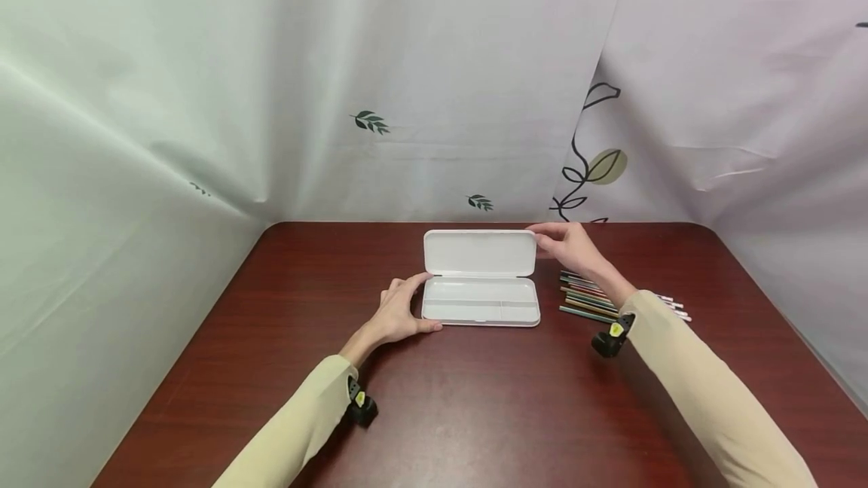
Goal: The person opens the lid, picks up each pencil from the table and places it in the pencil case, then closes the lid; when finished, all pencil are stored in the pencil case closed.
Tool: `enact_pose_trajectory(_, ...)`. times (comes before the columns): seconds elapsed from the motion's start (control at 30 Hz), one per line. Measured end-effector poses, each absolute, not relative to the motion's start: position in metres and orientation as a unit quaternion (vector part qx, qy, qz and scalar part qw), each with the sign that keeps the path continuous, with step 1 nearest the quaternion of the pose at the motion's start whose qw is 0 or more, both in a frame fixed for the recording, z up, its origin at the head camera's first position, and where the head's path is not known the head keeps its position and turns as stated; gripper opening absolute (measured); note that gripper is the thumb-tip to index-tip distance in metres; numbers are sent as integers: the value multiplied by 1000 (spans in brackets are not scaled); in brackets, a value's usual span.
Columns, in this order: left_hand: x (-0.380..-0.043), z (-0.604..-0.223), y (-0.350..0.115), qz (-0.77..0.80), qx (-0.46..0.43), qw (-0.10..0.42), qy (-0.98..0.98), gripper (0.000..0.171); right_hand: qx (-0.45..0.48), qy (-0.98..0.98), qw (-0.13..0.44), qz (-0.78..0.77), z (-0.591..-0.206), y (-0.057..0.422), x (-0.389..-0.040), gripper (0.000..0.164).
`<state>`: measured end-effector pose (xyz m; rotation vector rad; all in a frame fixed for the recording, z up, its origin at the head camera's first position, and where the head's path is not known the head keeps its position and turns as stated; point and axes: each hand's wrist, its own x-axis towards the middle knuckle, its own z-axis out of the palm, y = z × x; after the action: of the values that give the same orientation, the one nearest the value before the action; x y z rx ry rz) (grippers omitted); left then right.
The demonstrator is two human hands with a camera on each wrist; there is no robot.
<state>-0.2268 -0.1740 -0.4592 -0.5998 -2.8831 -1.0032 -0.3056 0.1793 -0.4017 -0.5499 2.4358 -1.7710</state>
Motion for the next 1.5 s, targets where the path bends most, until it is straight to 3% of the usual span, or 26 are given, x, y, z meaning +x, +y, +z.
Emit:
enact_pose_trajectory(0.63,-228,-463,-172,-322,-194,24,-926,92,-67,772,97,-625,-419,176,-316,43)
enact_pose_trajectory(0.87,-229,-463,-171,-320,-195,26,-927,91,-95,791,93,-598,-416,189,-304,47)
enact_pose_trajectory(1.0,-228,-461,-172,-316,-188,21,-930,91,-145,847,41,-509,-411,207,-283,40)
enact_pose_trajectory(1.23,-231,-459,-170,-319,-191,17,-928,91,-248,912,-132,-297,-408,263,-229,11)
enact_pose_trajectory(1.5,-231,-463,-172,-315,-189,23,-930,93,-282,913,-176,-236,-427,320,-187,30)
